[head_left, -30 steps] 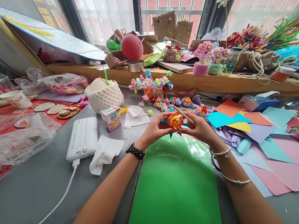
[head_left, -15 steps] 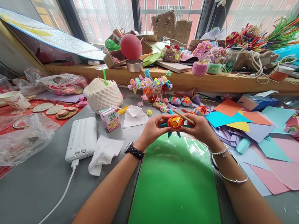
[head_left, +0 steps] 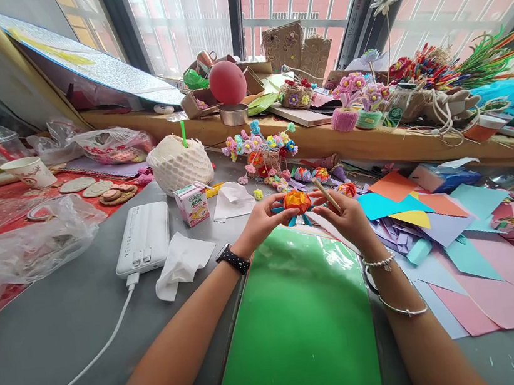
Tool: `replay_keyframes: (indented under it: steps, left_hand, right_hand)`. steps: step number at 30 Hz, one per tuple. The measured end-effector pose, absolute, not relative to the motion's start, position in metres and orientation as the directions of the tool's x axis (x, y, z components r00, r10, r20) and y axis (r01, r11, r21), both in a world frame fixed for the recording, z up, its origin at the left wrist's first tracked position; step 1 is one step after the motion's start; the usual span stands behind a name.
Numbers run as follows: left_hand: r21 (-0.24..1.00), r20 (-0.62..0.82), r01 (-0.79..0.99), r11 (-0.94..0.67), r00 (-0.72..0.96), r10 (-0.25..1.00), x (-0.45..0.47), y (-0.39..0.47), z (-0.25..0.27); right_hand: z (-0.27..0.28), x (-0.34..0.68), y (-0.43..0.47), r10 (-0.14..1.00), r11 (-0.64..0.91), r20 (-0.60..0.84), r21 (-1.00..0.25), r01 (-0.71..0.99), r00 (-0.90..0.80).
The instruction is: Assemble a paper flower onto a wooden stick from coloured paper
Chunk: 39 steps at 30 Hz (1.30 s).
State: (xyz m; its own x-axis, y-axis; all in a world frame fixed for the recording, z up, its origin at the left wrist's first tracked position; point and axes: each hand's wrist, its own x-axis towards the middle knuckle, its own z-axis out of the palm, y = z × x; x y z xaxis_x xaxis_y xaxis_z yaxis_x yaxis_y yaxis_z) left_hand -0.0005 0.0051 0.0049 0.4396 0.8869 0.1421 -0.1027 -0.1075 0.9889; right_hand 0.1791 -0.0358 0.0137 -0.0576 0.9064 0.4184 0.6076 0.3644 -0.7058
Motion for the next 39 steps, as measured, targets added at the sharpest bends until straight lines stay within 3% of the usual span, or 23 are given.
replay_keyframes:
  steps: [8, 12, 18, 21, 26, 34, 39]
  left_hand:
    - [0.994, 0.035, -0.104, 0.016, 0.473, 0.880, -0.001, 0.008, 0.005]
    - [0.985, 0.040, -0.170, 0.031, 0.399, 0.916, 0.000, 0.010, 0.003]
    - [0.972, 0.219, -0.128, -0.198, 0.182, 0.959, 0.000, 0.010, 0.000]
    - [0.944, 0.329, -0.082, -0.319, 0.220, 0.918, 0.002, 0.006, 0.000]
    - [0.916, 0.376, -0.001, -0.402, 0.357, 0.855, 0.006, 0.000, -0.001]
    - [0.832, 0.448, 0.203, -0.516, 0.302, 0.841, 0.005, -0.002, -0.001]
    - [0.805, 0.476, 0.268, -0.530, 0.241, 0.846, 0.006, -0.002, -0.003]
  right_hand:
    - [0.014, 0.177, -0.036, 0.868, 0.402, 0.495, -0.649, 0.645, -0.043]
    - [0.012, 0.178, -0.034, 0.849, 0.365, 0.526, -0.647, 0.669, 0.046]
    - [0.006, 0.180, -0.031, 0.810, 0.305, 0.555, -0.674, 0.673, 0.190]
    - [0.005, 0.179, -0.031, 0.805, 0.295, 0.550, -0.696, 0.655, 0.222]
    - [0.008, 0.168, -0.036, 0.823, 0.327, 0.546, -0.683, 0.654, 0.159]
    - [0.005, 0.147, -0.042, 0.822, 0.442, 0.567, -0.572, 0.691, -0.056]
    - [0.005, 0.145, -0.043, 0.817, 0.454, 0.569, -0.539, 0.710, -0.090]
